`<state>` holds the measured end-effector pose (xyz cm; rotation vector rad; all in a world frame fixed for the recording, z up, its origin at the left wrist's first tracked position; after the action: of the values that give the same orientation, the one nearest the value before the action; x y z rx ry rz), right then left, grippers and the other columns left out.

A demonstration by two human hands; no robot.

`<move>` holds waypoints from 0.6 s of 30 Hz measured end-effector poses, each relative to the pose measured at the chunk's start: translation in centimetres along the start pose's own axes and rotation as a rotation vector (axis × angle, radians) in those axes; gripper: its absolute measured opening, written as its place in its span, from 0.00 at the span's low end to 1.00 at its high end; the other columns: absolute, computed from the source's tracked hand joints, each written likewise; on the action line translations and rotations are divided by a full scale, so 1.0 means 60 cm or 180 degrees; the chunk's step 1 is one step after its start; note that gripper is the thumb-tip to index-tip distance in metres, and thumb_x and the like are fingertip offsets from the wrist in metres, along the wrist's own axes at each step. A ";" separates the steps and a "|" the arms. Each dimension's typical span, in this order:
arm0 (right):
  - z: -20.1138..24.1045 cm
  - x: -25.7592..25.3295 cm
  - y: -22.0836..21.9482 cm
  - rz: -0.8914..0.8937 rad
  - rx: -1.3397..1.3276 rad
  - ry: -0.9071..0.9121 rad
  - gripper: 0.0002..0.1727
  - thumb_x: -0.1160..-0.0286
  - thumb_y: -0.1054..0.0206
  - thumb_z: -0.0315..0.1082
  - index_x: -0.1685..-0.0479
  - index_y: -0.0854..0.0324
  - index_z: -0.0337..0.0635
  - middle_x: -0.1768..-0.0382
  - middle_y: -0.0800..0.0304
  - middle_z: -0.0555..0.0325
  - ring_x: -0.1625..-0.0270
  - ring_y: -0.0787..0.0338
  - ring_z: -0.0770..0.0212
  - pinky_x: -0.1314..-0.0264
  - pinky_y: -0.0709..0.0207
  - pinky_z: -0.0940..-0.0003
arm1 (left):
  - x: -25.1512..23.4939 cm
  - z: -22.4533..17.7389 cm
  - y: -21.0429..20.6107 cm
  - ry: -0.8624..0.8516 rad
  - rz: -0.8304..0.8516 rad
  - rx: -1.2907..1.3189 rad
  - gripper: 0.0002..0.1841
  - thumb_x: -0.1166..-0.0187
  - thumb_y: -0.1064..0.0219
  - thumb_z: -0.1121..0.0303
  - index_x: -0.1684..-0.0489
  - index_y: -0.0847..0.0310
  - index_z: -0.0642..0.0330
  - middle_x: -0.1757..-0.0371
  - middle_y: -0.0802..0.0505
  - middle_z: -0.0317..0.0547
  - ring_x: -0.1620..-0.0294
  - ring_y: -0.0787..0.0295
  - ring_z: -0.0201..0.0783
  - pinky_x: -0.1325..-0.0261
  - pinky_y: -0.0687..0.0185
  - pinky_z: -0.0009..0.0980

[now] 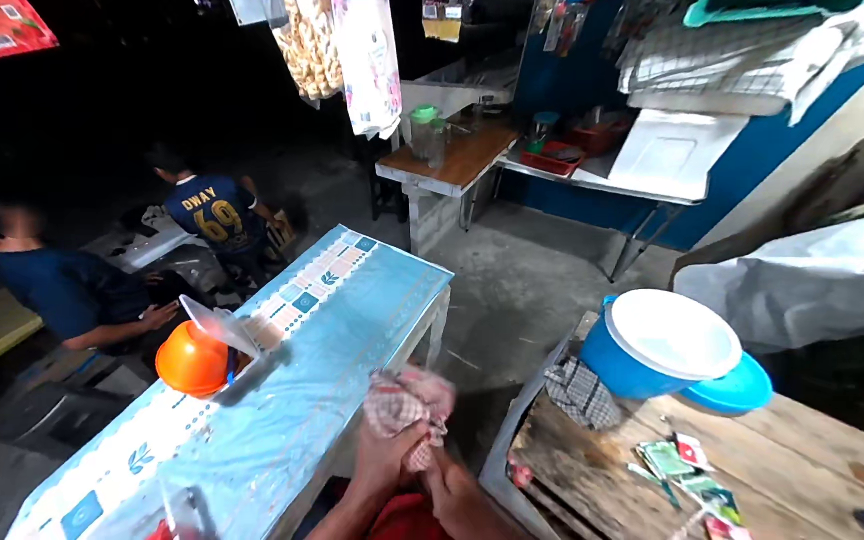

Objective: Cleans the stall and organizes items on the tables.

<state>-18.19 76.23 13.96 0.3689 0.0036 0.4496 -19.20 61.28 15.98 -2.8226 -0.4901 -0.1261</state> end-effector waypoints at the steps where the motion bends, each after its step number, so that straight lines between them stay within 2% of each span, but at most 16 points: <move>1: -0.003 0.002 0.003 0.0070 0.0190 -0.0071 0.27 0.06 0.57 0.48 0.33 0.20 0.37 0.67 0.10 0.50 0.64 0.08 0.57 0.55 0.13 0.52 | -0.005 -0.005 -0.021 0.0027 0.0077 -0.0087 0.38 0.41 0.13 0.74 0.29 0.28 0.70 0.47 0.05 0.54 0.47 0.04 0.45 0.38 0.06 0.44; 4: -0.009 0.008 0.027 0.0184 0.0160 -0.0160 0.29 0.06 0.60 0.47 0.28 0.23 0.34 0.65 0.10 0.47 0.64 0.09 0.55 0.55 0.13 0.51 | -0.012 -0.009 -0.049 -0.0092 0.0052 -0.0177 0.37 0.43 0.13 0.76 0.30 0.27 0.71 0.47 0.05 0.55 0.46 0.04 0.46 0.37 0.06 0.44; 6: -0.021 0.016 0.036 0.0323 0.0035 -0.0207 0.30 0.05 0.61 0.49 0.32 0.21 0.36 0.66 0.11 0.49 0.64 0.10 0.56 0.55 0.14 0.52 | -0.004 0.008 -0.053 -0.0014 -0.0035 -0.0129 0.34 0.39 0.15 0.77 0.31 0.26 0.72 0.48 0.04 0.56 0.48 0.03 0.47 0.40 0.05 0.44; 8: -0.043 0.017 0.048 0.0349 -0.0192 -0.0272 0.31 0.05 0.62 0.55 0.40 0.19 0.40 0.71 0.15 0.55 0.69 0.14 0.60 0.60 0.16 0.56 | -0.002 0.028 -0.051 -0.0026 -0.0023 -0.0202 0.30 0.36 0.18 0.77 0.33 0.26 0.73 0.51 0.04 0.56 0.51 0.03 0.46 0.42 0.05 0.44; 10: -0.065 0.021 0.068 0.0085 -0.0672 -0.0351 0.33 0.07 0.62 0.59 0.41 0.19 0.43 0.74 0.17 0.59 0.74 0.17 0.63 0.68 0.19 0.59 | -0.003 0.045 -0.045 -0.0239 0.0106 -0.0600 0.32 0.38 0.18 0.76 0.32 0.26 0.73 0.49 0.04 0.52 0.49 0.04 0.42 0.40 0.06 0.40; 12: -0.082 0.025 0.096 -0.0411 -0.1678 -0.0354 0.33 0.08 0.63 0.59 0.41 0.21 0.42 0.77 0.18 0.62 0.81 0.23 0.67 0.79 0.25 0.68 | -0.001 0.069 -0.037 -0.0371 0.0233 -0.1135 0.41 0.47 0.13 0.74 0.29 0.28 0.72 0.46 0.05 0.48 0.47 0.05 0.37 0.38 0.07 0.37; 13: -0.089 0.025 0.114 -0.0650 -0.2129 -0.0350 0.34 0.08 0.65 0.60 0.42 0.22 0.41 0.78 0.19 0.63 0.83 0.26 0.69 0.82 0.29 0.72 | 0.000 0.085 -0.034 -0.0345 0.0288 -0.1331 0.44 0.50 0.11 0.72 0.27 0.30 0.72 0.44 0.06 0.48 0.45 0.06 0.35 0.36 0.08 0.36; 15: -0.102 0.032 0.157 -0.0959 -0.2450 -0.0256 0.36 0.07 0.68 0.60 0.37 0.25 0.38 0.77 0.21 0.62 0.83 0.26 0.69 0.82 0.30 0.73 | 0.007 0.119 -0.024 -0.0202 0.0256 -0.1469 0.46 0.50 0.11 0.74 0.25 0.32 0.72 0.42 0.06 0.49 0.44 0.06 0.36 0.35 0.09 0.38; 18: -0.127 0.052 0.202 -0.1229 -0.2394 -0.0372 0.33 0.05 0.67 0.56 0.33 0.27 0.37 0.75 0.20 0.59 0.82 0.26 0.67 0.82 0.30 0.73 | -0.002 0.144 0.011 -0.0150 -0.0196 -0.1425 0.46 0.45 0.14 0.79 0.20 0.36 0.71 0.37 0.09 0.53 0.40 0.08 0.40 0.34 0.09 0.42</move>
<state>-21.14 90.34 11.35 -0.3455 -0.2003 0.0255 -18.75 63.06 7.53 -3.2527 -0.6273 -0.2048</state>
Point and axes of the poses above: each hand's wrist, its own x-axis away from the middle knuckle, its own y-axis out of the back of the hand, z = x × y, the point moved 7 cm from there along -x, towards the middle knuckle
